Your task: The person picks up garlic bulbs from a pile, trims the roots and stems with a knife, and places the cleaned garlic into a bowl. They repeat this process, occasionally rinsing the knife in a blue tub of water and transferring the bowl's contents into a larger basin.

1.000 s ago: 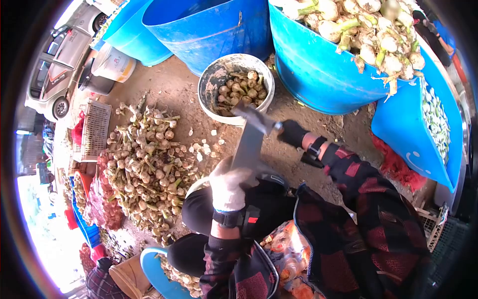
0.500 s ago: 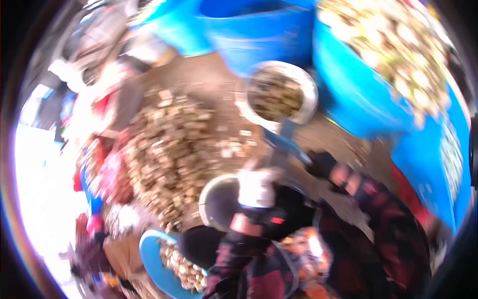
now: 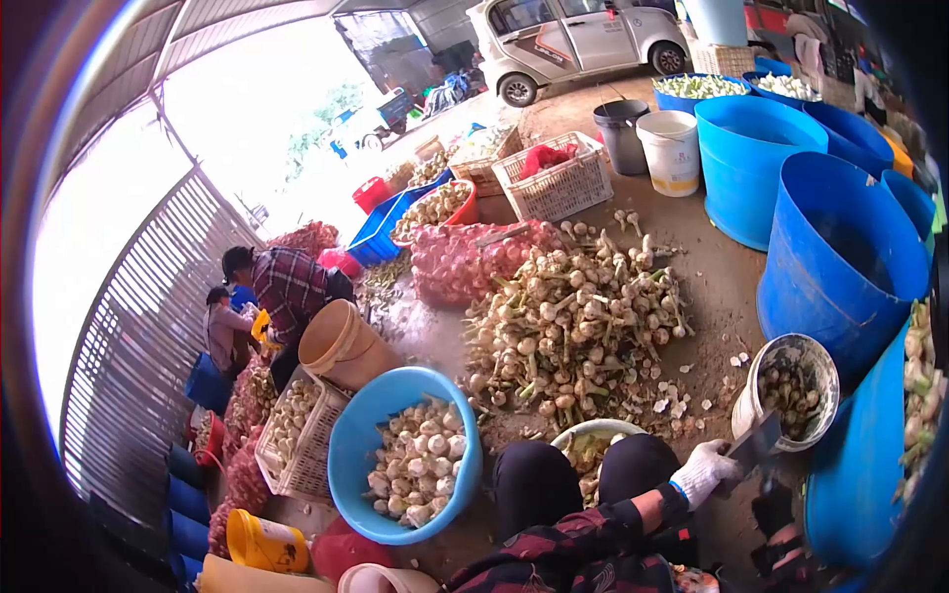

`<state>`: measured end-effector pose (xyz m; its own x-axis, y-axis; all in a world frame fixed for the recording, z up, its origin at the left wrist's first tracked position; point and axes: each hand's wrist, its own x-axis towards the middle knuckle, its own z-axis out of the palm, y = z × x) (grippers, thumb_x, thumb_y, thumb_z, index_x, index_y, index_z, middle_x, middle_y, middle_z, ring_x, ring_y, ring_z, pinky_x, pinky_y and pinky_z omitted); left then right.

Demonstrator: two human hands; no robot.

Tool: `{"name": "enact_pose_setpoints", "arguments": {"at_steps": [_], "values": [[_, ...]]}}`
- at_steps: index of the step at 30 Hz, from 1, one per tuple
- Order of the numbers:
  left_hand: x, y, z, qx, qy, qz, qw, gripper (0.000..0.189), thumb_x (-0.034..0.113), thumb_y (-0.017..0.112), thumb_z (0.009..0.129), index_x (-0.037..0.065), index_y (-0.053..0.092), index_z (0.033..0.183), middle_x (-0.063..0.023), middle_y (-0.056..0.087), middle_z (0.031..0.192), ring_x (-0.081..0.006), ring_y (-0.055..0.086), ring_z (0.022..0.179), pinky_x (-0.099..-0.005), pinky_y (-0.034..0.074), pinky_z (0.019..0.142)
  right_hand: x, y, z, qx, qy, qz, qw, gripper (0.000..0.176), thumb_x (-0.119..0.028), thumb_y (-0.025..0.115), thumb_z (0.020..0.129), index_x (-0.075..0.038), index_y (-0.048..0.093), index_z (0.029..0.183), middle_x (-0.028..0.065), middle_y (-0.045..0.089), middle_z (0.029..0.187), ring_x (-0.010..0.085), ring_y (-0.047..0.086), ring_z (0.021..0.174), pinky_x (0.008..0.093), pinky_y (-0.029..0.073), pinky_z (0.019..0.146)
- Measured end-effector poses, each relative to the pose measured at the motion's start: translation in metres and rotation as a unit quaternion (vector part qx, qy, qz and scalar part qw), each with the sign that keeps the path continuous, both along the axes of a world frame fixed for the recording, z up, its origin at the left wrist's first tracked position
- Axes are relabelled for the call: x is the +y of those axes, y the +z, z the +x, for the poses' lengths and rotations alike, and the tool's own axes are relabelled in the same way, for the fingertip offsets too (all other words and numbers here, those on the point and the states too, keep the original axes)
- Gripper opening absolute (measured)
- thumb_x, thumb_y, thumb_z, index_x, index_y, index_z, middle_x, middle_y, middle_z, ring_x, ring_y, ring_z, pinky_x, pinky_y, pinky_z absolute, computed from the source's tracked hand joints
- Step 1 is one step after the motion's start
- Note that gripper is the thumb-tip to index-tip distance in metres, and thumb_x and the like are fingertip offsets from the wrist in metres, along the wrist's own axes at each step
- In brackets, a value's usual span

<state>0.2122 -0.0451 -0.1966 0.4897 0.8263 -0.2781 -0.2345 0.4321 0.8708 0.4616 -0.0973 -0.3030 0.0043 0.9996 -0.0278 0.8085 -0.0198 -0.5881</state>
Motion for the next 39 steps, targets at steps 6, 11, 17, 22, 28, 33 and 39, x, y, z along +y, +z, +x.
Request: {"name": "enact_pose_setpoints", "arguments": {"at_steps": [6, 11, 17, 22, 28, 33, 39], "values": [[-0.009, 0.035, -0.01, -0.041, 0.067, -0.091, 0.993, 0.039, 0.007, 0.065, 0.069, -0.004, 0.055, 0.106, -0.007, 0.06, 0.072, -0.0148, 0.059, 0.057, -0.028, 0.048, 0.048, 0.03, -0.023, 0.044, -0.081, -0.012, 0.152, 0.985, 0.041, -0.005, 0.058, 0.068, 0.003, 0.054, 0.108, 0.0233, 0.061, 0.089, 0.0394, 0.059, 0.09, 0.0394, 0.047, 0.076], [-0.014, 0.083, -0.042, -0.118, 0.201, -0.025, 0.972, 0.039, 0.01, 0.065, 0.064, -0.007, 0.058, 0.099, -0.0083, 0.061, 0.069, -0.0161, 0.06, 0.055, -0.029, 0.049, 0.048, 0.087, -0.001, 0.065, 0.098, -0.091, 0.265, 0.955, 0.021, -0.017, 0.064, 0.081, 0.0, 0.055, 0.088, 0.0039, 0.054, 0.07, 0.0173, 0.044, 0.054, 0.0344, 0.038, 0.049], [-0.097, 0.174, -0.203, -0.02, 0.398, 0.135, 0.907, 0.032, 0.006, 0.063, 0.066, -0.004, 0.062, 0.096, -0.0069, 0.063, 0.076, -0.015, 0.061, 0.064, -0.0265, 0.048, 0.056, 0.135, 0.062, 0.036, 0.31, -0.109, 0.128, 0.936, 0.024, -0.007, 0.069, 0.075, -0.006, 0.054, 0.093, -0.0014, 0.049, 0.063, 0.0085, 0.04, 0.042, 0.026, 0.031, 0.038], [-0.27, 0.172, -0.313, 0.143, 0.669, 0.134, 0.717, 0.042, 0.007, 0.056, 0.069, -0.009, 0.057, 0.108, -0.0137, 0.064, 0.084, -0.0186, 0.061, 0.062, -0.0277, 0.051, 0.055, 0.167, 0.036, 0.051, 0.228, -0.084, 0.033, 0.97, 0.033, -0.007, 0.07, 0.074, 0.002, 0.054, 0.101, 0.0045, 0.055, 0.073, 0.0166, 0.053, 0.061, 0.03, 0.043, 0.056], [-0.486, 0.105, -0.347, 0.305, 0.812, -0.085, 0.49, 0.013, 0.008, 0.06, 0.065, -0.004, 0.058, 0.071, -0.015, 0.058, 0.059, -0.0222, 0.056, 0.042, -0.0315, 0.047, 0.04, 0.223, -0.026, 0.082, 0.101, -0.042, 0.084, 0.99, 0.053, -0.009, 0.073, 0.073, 0.008, 0.05, 0.118, 0.0135, 0.058, 0.112, 0.0248, 0.057, 0.095, 0.0331, 0.046, 0.083], [-0.556, 0.041, -0.365, 0.363, 0.761, -0.289, 0.454, 0.009, 0.004, 0.063, 0.059, -0.003, 0.057, 0.061, -0.013, 0.056, 0.05, -0.0231, 0.053, 0.037, -0.0345, 0.044, 0.037, 0.22, 0.004, 0.02, 0.125, 0.022, 0.128, 0.984, 0.041, -0.018, 0.07, 0.073, 0.008, 0.058, 0.103, 0.0136, 0.065, 0.091, 0.0262, 0.06, 0.076, 0.0354, 0.048, 0.069], [-0.584, -0.066, -0.424, 0.404, 0.597, -0.411, 0.558, 0.009, 0.004, 0.067, 0.055, -0.004, 0.063, 0.056, -0.014, 0.059, 0.053, -0.0238, 0.056, 0.044, -0.0376, 0.045, 0.042, 0.166, 0.075, -0.043, 0.11, 0.018, 0.134, 0.985, 0.041, -0.016, 0.073, 0.065, 0.005, 0.061, 0.099, 0.0083, 0.065, 0.087, 0.0192, 0.06, 0.073, 0.0319, 0.049, 0.066]]}}
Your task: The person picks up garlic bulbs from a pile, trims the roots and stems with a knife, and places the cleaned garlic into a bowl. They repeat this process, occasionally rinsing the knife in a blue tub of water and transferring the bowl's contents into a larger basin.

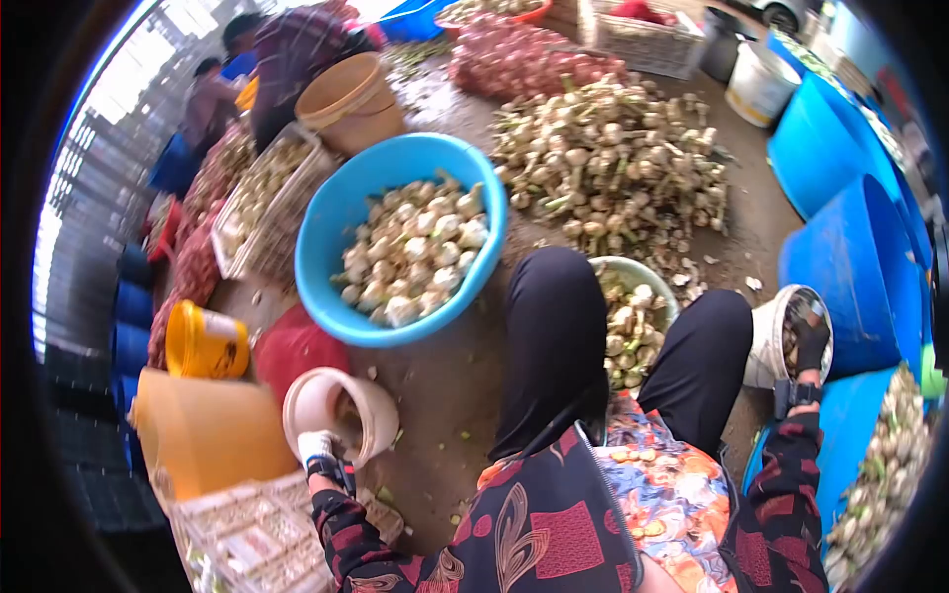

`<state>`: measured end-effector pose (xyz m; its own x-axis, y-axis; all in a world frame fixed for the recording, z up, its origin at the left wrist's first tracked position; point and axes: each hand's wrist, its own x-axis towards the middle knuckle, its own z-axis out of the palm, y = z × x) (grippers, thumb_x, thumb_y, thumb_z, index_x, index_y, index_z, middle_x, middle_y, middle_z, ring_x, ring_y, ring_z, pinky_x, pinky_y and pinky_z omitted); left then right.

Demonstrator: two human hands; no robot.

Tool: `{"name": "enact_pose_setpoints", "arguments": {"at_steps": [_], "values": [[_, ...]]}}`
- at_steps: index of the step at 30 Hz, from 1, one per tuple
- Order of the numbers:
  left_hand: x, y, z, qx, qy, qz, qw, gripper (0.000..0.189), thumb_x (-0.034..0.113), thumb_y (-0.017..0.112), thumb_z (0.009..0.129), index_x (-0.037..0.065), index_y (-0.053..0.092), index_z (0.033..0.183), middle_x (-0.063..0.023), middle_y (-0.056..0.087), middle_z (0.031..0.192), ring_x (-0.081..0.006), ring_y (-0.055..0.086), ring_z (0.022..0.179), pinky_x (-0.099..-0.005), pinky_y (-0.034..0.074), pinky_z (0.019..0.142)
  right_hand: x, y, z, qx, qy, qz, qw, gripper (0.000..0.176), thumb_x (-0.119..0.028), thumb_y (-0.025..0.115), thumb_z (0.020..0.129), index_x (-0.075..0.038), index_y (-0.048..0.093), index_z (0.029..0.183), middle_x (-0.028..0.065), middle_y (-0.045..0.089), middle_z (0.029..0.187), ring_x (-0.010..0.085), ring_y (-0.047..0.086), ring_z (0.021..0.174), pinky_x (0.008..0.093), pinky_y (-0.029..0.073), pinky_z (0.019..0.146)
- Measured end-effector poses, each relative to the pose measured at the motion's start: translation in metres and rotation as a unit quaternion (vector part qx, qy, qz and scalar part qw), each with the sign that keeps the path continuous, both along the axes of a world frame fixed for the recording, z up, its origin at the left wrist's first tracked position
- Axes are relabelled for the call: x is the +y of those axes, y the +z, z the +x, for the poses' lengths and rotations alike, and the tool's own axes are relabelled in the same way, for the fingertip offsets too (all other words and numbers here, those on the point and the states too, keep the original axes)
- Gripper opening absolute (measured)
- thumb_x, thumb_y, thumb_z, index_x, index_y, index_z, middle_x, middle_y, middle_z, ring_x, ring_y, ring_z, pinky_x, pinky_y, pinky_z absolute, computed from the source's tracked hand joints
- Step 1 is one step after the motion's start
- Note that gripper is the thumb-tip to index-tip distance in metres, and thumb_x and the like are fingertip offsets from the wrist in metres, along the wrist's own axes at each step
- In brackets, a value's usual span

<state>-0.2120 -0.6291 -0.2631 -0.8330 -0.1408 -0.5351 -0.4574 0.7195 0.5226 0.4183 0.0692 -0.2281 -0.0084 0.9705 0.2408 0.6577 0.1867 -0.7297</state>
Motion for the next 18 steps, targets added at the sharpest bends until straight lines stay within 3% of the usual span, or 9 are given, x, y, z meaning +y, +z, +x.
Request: {"name": "enact_pose_setpoints", "arguments": {"at_steps": [3, 5, 7, 9, 10, 13, 14, 15, 18], "values": [[0.016, -0.028, -0.003, 0.02, -0.076, -0.122, 0.989, 0.013, 0.005, 0.069, 0.056, -0.006, 0.064, 0.06, -0.0137, 0.06, 0.055, -0.0227, 0.056, 0.046, -0.0393, 0.045, 0.044, -0.026, 0.026, -0.022, 0.054, -0.003, 0.01, 0.998, 0.039, -0.016, 0.071, 0.065, 0.005, 0.062, 0.096, 0.0091, 0.065, 0.086, 0.0196, 0.06, 0.074, 0.0334, 0.049, 0.066], [0.019, -0.043, -0.002, 0.004, -0.137, -0.16, 0.978, 0.013, 0.006, 0.069, 0.056, -0.005, 0.065, 0.062, -0.014, 0.06, 0.055, -0.0215, 0.056, 0.048, -0.0403, 0.046, 0.045, -0.034, 0.039, -0.018, 0.014, -0.03, -0.043, 0.999, 0.034, -0.013, 0.07, 0.067, 0.004, 0.063, 0.096, 0.0089, 0.066, 0.085, 0.0177, 0.06, 0.073, 0.0332, 0.049, 0.065], [0.036, -0.04, 0.005, -0.022, -0.135, -0.165, 0.977, 0.018, 0.009, 0.069, 0.058, -0.007, 0.065, 0.065, -0.0145, 0.061, 0.055, -0.0218, 0.058, 0.052, -0.0394, 0.048, 0.05, -0.036, 0.036, -0.014, 0.051, -0.007, 0.047, 0.998, 0.031, -0.01, 0.068, 0.068, 0.004, 0.063, 0.096, 0.0086, 0.066, 0.084, 0.0175, 0.061, 0.072, 0.033, 0.049, 0.065], [0.022, -0.06, 0.003, 0.092, -0.151, -0.122, 0.977, 0.042, 0.028, 0.07, 0.064, -0.012, 0.064, 0.078, -0.0172, 0.065, 0.065, -0.0238, 0.061, 0.063, -0.0378, 0.048, 0.06, -0.045, 0.045, -0.017, 0.036, -0.026, 0.033, 0.998, 0.03, -0.009, 0.068, 0.068, 0.004, 0.063, 0.096, 0.0083, 0.067, 0.084, 0.0172, 0.061, 0.071, 0.0329, 0.049, 0.065], [0.023, -0.057, 0.001, 0.077, -0.152, -0.11, 0.979, 0.056, 0.039, 0.069, 0.068, -0.013, 0.063, 0.086, -0.0173, 0.066, 0.069, -0.025, 0.062, 0.066, -0.039, 0.047, 0.061, -0.046, 0.046, -0.018, 0.056, -0.034, 0.013, 0.998, 0.03, -0.008, 0.069, 0.068, 0.004, 0.063, 0.096, 0.0083, 0.067, 0.084, 0.017, 0.061, 0.071, 0.0333, 0.048, 0.065], [0.041, -0.016, -0.005, -0.06, 0.052, 0.02, 0.997, 0.056, 0.055, 0.065, 0.076, -0.001, 0.063, 0.071, -0.0082, 0.053, 0.053, -0.0212, 0.05, 0.042, -0.0354, 0.04, 0.039, -0.052, 0.054, -0.037, 0.122, -0.04, -0.037, 0.991, 0.027, -0.007, 0.072, 0.068, 0.002, 0.062, 0.091, 0.0053, 0.064, 0.078, 0.0149, 0.058, 0.066, 0.0298, 0.048, 0.062], [0.046, -0.003, -0.01, -0.001, 0.072, 0.036, 0.997, 0.051, 0.052, 0.065, 0.077, 0.003, 0.061, 0.068, -0.0061, 0.05, 0.051, -0.0187, 0.046, 0.038, -0.0328, 0.037, 0.036, -0.048, 0.05, -0.041, 0.137, -0.021, -0.044, 0.989, 0.027, -0.008, 0.073, 0.068, 0.0, 0.061, 0.092, 0.0039, 0.063, 0.079, 0.0137, 0.057, 0.066, 0.0281, 0.047, 0.062], [0.055, 0.012, -0.015, 0.058, 0.091, 0.054, 0.993, 0.047, 0.05, 0.064, 0.079, 0.006, 0.059, 0.065, -0.0039, 0.047, 0.049, -0.0162, 0.042, 0.035, -0.0301, 0.035, 0.033, -0.048, 0.055, -0.051, 0.139, 0.009, -0.021, 0.99, 0.024, -0.01, 0.072, 0.07, -0.003, 0.06, 0.089, 0.001, 0.06, 0.073, 0.0074, 0.051, 0.053, 0.0243, 0.04, 0.045], [0.14, 0.099, 0.002, 0.226, -0.016, 0.254, 0.94, 0.017, 0.024, 0.062, 0.083, 0.007, 0.058, 0.086, -0.0028, 0.055, 0.059, -0.0124, 0.049, 0.043, -0.0247, 0.039, 0.038, -0.024, 0.057, -0.072, 0.192, 0.072, -0.029, 0.978, 0.021, -0.01, 0.07, 0.072, -0.005, 0.055, 0.085, -0.0012, 0.05, 0.059, 0.0083, 0.045, 0.043, 0.0251, 0.036, 0.038]]}}
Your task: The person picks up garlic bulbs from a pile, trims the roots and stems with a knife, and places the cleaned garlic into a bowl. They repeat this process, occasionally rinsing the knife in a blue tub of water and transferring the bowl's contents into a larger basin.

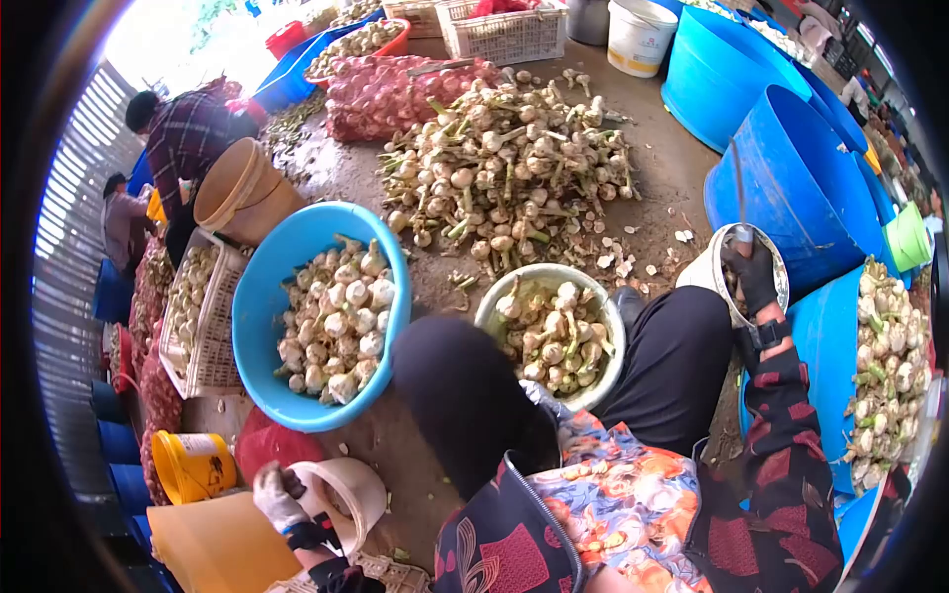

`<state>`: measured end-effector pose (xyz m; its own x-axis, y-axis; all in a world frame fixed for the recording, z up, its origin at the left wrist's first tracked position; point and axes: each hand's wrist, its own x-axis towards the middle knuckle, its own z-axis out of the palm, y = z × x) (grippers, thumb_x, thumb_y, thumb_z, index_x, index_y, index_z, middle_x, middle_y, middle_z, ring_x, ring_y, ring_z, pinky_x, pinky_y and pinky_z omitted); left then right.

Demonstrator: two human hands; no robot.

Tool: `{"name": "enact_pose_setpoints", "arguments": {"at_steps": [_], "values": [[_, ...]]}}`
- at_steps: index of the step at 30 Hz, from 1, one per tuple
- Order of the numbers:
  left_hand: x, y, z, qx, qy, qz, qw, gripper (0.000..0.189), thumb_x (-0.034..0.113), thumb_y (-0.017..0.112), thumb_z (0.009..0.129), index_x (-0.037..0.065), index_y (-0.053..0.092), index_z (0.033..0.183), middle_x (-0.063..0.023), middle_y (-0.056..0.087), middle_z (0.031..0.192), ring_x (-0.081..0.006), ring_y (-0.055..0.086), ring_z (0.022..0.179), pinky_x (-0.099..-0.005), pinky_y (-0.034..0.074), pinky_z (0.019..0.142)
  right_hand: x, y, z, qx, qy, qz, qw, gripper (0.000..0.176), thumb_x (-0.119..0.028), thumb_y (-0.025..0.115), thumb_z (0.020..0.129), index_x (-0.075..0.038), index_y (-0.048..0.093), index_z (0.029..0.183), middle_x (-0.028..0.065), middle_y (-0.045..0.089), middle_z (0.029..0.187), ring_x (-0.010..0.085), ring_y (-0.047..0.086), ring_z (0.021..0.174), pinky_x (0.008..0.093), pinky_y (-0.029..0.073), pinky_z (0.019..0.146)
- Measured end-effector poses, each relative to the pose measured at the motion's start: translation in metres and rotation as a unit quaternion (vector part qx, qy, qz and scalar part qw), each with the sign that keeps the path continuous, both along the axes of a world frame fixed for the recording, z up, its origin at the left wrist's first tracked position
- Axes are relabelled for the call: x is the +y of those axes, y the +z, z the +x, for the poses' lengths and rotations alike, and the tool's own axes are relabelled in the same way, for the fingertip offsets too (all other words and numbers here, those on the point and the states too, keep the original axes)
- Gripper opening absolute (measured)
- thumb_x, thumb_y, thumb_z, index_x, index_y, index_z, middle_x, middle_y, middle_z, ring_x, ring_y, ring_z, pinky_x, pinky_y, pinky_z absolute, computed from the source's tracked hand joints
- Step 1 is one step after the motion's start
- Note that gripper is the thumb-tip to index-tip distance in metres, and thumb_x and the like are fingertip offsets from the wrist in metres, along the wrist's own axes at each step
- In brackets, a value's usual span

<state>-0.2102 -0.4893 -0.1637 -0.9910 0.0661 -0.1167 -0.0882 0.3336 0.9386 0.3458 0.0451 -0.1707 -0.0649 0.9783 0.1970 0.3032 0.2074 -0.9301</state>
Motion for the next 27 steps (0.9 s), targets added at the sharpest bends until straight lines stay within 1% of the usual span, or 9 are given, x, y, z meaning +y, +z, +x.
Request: {"name": "enact_pose_setpoints", "arguments": {"at_steps": [3, 5, 7, 10, 13, 15, 19, 23, 27], "values": [[0.113, 0.06, 0.022, 0.155, -0.216, -0.043, 0.963, 0.023, 0.018, 0.058, 0.086, 0.0, 0.059, 0.1, -0.004, 0.059, 0.067, -0.0089, 0.054, 0.054, -0.0216, 0.043, 0.047, 0.02, 0.019, -0.04, -0.052, 0.071, -0.08, 0.993, 0.028, -0.013, 0.07, 0.074, -0.003, 0.054, 0.095, 0.0004, 0.051, 0.063, 0.0078, 0.043, 0.041, 0.0244, 0.034, 0.036], [0.2, 0.087, 0.041, 0.053, -0.256, 0.023, 0.965, 0.023, 0.014, 0.059, 0.084, -0.002, 0.058, 0.101, -0.0041, 0.059, 0.07, -0.0083, 0.052, 0.055, -0.0202, 0.042, 0.048, 0.038, 0.024, -0.064, -0.078, 0.102, -0.11, 0.986, 0.032, -0.014, 0.072, 0.072, -0.003, 0.055, 0.097, 0.0014, 0.053, 0.065, 0.0088, 0.049, 0.05, 0.0257, 0.041, 0.044], [0.276, 0.091, 0.047, 0.054, -0.355, -0.014, 0.933, 0.022, 0.01, 0.062, 0.081, -0.003, 0.059, 0.099, -0.0033, 0.058, 0.071, -0.0089, 0.052, 0.055, -0.0203, 0.039, 0.049, 0.067, 0.01, -0.085, -0.084, 0.164, 0.079, 0.98, 0.034, -0.014, 0.073, 0.069, -0.004, 0.055, 0.096, 0.0012, 0.054, 0.07, 0.01, 0.053, 0.062, 0.0278, 0.045, 0.056], [0.391, 0.089, 0.065, -0.053, -0.479, -0.055, 0.874, 0.03, 0.009, 0.065, 0.078, -0.003, 0.058, 0.104, -0.0031, 0.057, 0.072, -0.0087, 0.053, 0.058, -0.0215, 0.042, 0.051, 0.106, -0.002, -0.122, -0.123, 0.216, 0.032, 0.968, 0.031, -0.015, 0.074, 0.067, -0.003, 0.056, 0.09, 0.0024, 0.057, 0.073, 0.0129, 0.054, 0.069, 0.0307, 0.045, 0.064], [0.485, 0.021, 0.056, -0.054, -0.578, -0.191, 0.791, 0.038, 0.016, 0.071, 0.074, 0.0, 0.058, 0.105, -0.0029, 0.057, 0.074, -0.0068, 0.051, 0.057, -0.0211, 0.043, 0.051, 0.145, -0.024, -0.161, -0.233, 0.282, -0.067, 0.928, 0.032, -0.021, 0.076, 0.064, -0.003, 0.058, 0.083, 0.0066, 0.06, 0.073, 0.0154, 0.056, 0.068, 0.0315, 0.047, 0.065], [0.532, -0.058, 0.047, 0.192, -0.646, -0.298, 0.676, 0.044, 0.03, 0.074, 0.071, 0.002, 0.061, 0.1, -0.0133, 0.064, 0.083, -0.0232, 0.063, 0.072, -0.0331, 0.05, 0.066, 0.164, -0.044, -0.182, -0.279, 0.293, -0.043, 0.914, 0.037, -0.026, 0.076, 0.065, -0.003, 0.061, 0.09, 0.0096, 0.063, 0.074, 0.0186, 0.061, 0.069, 0.0316, 0.048, 0.066], [0.577, -0.154, 0.072, 0.174, -0.682, -0.459, 0.542, 0.045, 0.038, 0.071, 0.067, 0.003, 0.064, 0.094, -0.0174, 0.065, 0.096, -0.0304, 0.064, 0.086, -0.0385, 0.052, 0.074, 0.171, -0.099, -0.197, -0.214, 0.285, -0.104, 0.928, 0.041, -0.028, 0.076, 0.066, -0.003, 0.062, 0.095, 0.0105, 0.064, 0.078, 0.0213, 0.062, 0.072, 0.0328, 0.049, 0.069], [0.59, -0.234, 0.089, 0.15, -0.561, -0.485, 0.653, 0.063, 0.05, 0.075, 0.059, 0.002, 0.061, 0.098, -0.0176, 0.065, 0.088, -0.0313, 0.065, 0.086, -0.0384, 0.052, 0.076, 0.169, -0.148, -0.198, -0.224, 0.298, -0.133, 0.919, 0.042, -0.028, 0.076, 0.067, -0.003, 0.061, 0.096, 0.0106, 0.064, 0.078, 0.0186, 0.062, 0.072, 0.0333, 0.049, 0.069], [0.599, -0.262, 0.089, 0.153, -0.549, -0.48, 0.667, 0.052, 0.041, 0.073, 0.062, 0.004, 0.06, 0.096, -0.0185, 0.064, 0.095, -0.0306, 0.064, 0.088, -0.0393, 0.052, 0.076, 0.154, -0.182, -0.205, -0.198, 0.298, -0.197, 0.913, 0.041, -0.028, 0.078, 0.069, -0.001, 0.057, 0.092, 0.0008, 0.053, 0.072, 0.0097, 0.048, 0.07, 0.0294, 0.045, 0.066]]}}
